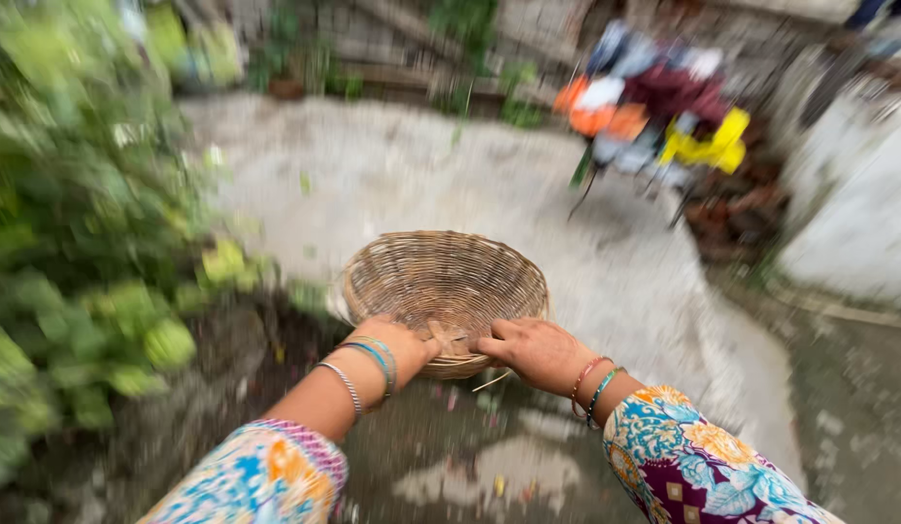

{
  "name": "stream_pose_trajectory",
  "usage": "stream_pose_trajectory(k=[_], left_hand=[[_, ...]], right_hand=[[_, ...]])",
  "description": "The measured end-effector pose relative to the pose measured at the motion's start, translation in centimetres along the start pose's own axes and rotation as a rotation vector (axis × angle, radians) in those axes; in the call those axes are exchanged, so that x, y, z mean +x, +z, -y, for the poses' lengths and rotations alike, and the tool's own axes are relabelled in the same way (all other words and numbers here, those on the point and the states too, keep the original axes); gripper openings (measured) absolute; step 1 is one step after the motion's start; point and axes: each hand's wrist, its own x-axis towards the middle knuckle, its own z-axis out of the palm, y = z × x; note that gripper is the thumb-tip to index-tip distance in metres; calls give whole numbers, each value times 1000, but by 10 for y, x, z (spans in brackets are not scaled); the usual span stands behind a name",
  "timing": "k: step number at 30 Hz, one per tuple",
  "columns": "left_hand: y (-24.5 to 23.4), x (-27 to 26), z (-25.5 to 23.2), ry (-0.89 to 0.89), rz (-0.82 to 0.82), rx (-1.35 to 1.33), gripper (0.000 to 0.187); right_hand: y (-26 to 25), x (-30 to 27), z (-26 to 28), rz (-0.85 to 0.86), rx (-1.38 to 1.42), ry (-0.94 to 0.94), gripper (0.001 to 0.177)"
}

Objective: The person cleans the ground by gathering leaves, petals, and debris by hand and placing them into a woven basket.

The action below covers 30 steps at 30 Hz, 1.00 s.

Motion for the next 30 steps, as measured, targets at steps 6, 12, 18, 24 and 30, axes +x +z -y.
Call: stream_pose_trajectory(k=[6, 12, 18, 24, 30], left_hand=[[329, 88, -107, -55, 66, -271, 30], [578, 105, -189, -123, -163, -317, 28], [675, 107, -222, -328, -253, -226, 30], [711, 98, -238, -431, -243, -270, 23], [728, 110, -237, -446, -23, -294, 21]], right_hand=[[331, -4, 40, -74, 29, -51, 39], [578, -5, 101, -46, 252, -13, 25], [654, 7, 129, -504, 61, 25, 52], [701, -17, 108, -318, 271, 342, 84], [816, -77, 23, -83, 505, 1213, 56]])
